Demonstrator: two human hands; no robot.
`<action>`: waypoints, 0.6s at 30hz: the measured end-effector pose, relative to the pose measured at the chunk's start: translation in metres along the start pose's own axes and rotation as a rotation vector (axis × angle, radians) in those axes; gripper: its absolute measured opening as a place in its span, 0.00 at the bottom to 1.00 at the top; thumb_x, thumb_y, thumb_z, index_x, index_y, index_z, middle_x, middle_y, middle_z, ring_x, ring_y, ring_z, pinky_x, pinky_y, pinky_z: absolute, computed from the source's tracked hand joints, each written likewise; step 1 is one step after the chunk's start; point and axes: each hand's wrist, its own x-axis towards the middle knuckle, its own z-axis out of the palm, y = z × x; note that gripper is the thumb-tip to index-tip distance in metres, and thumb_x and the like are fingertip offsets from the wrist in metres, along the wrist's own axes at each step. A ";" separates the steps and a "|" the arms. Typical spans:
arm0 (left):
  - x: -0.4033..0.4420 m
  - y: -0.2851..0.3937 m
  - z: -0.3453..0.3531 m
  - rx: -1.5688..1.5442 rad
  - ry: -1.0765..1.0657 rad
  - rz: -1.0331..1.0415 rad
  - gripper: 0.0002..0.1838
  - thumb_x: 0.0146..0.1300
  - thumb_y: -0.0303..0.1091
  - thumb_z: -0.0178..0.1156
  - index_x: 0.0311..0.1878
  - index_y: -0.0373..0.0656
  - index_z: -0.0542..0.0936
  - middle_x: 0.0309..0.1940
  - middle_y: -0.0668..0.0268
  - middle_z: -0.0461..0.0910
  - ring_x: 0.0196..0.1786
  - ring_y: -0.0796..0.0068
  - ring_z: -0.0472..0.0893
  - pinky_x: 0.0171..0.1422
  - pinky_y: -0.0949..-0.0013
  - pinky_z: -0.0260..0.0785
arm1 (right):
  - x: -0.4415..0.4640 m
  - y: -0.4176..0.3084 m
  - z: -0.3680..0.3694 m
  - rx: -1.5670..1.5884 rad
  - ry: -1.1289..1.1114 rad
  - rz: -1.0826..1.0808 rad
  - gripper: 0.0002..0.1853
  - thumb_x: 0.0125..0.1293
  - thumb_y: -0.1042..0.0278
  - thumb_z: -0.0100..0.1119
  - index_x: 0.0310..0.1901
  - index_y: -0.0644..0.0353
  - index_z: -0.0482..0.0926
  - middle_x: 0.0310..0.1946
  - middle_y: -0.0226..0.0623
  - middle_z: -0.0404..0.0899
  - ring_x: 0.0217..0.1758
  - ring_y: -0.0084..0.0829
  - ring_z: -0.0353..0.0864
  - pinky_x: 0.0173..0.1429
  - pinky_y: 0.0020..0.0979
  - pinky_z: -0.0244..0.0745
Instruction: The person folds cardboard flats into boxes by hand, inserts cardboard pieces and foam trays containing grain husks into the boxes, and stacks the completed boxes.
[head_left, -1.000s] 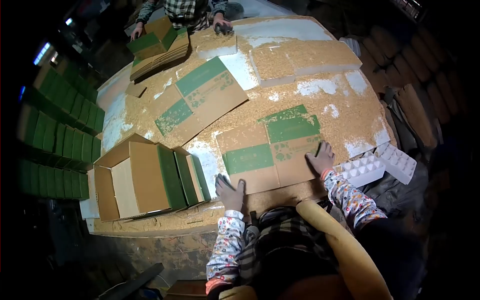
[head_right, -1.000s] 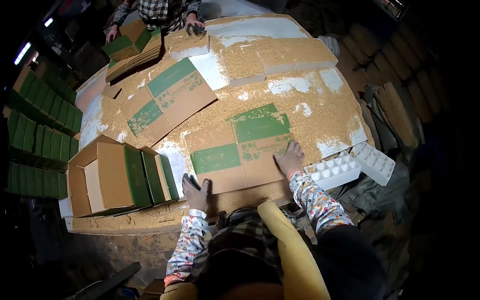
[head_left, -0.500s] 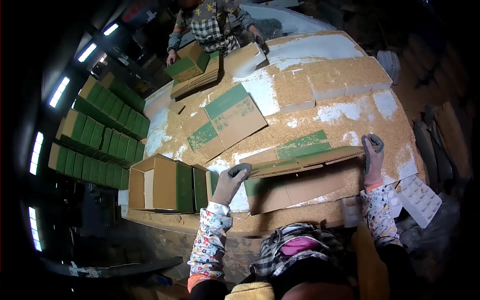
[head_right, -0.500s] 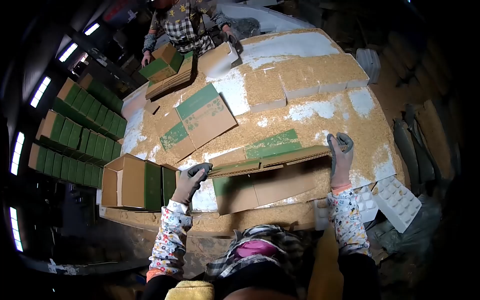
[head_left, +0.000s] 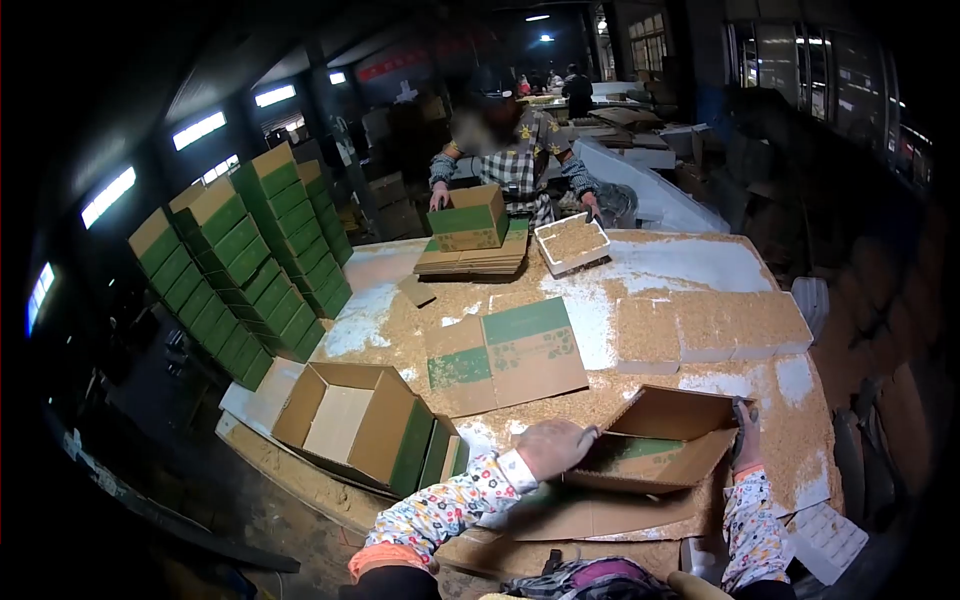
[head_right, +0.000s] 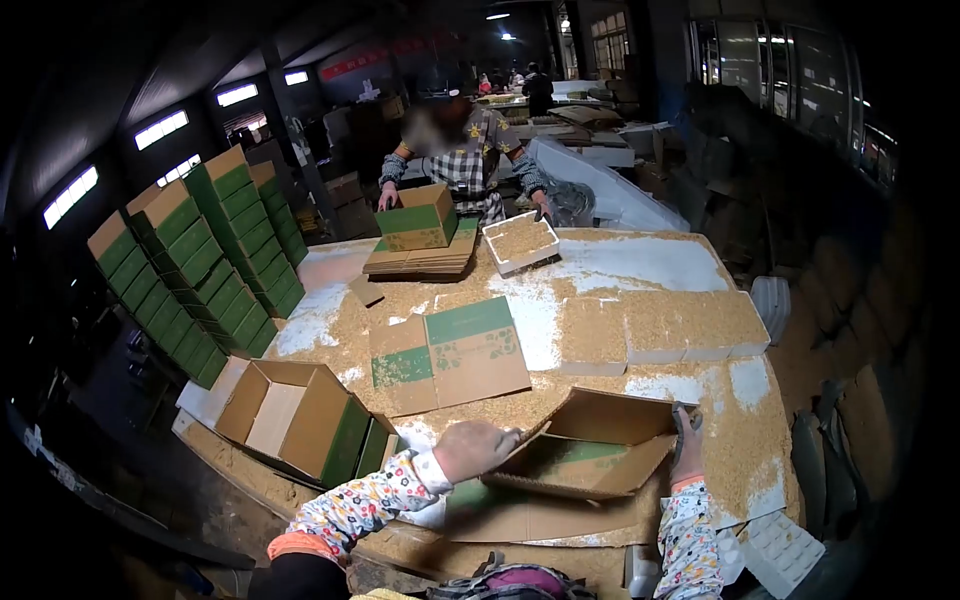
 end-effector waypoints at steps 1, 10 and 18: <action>0.001 0.023 -0.009 0.091 -0.220 0.013 0.29 0.70 0.51 0.38 0.36 0.36 0.81 0.36 0.50 0.82 0.42 0.49 0.81 0.50 0.55 0.72 | -0.006 -0.001 0.016 0.132 -0.032 0.097 0.31 0.58 0.75 0.63 0.63 0.65 0.61 0.49 0.36 0.72 0.49 0.27 0.75 0.52 0.26 0.74; -0.008 0.004 0.049 -0.286 -0.698 0.399 0.40 0.65 0.67 0.38 0.70 0.45 0.59 0.70 0.57 0.58 0.69 0.57 0.61 0.74 0.58 0.49 | 0.047 0.090 0.068 -0.708 -0.132 -0.107 0.33 0.61 0.58 0.65 0.61 0.68 0.61 0.56 0.39 0.70 0.58 0.27 0.70 0.60 0.29 0.66; -0.036 -0.040 0.046 -0.763 -0.567 0.157 0.36 0.61 0.48 0.62 0.66 0.37 0.63 0.65 0.56 0.66 0.67 0.66 0.64 0.71 0.66 0.56 | -0.017 0.078 0.124 -1.388 -0.280 -0.060 0.65 0.42 0.44 0.75 0.70 0.69 0.39 0.67 0.62 0.52 0.72 0.54 0.51 0.72 0.40 0.53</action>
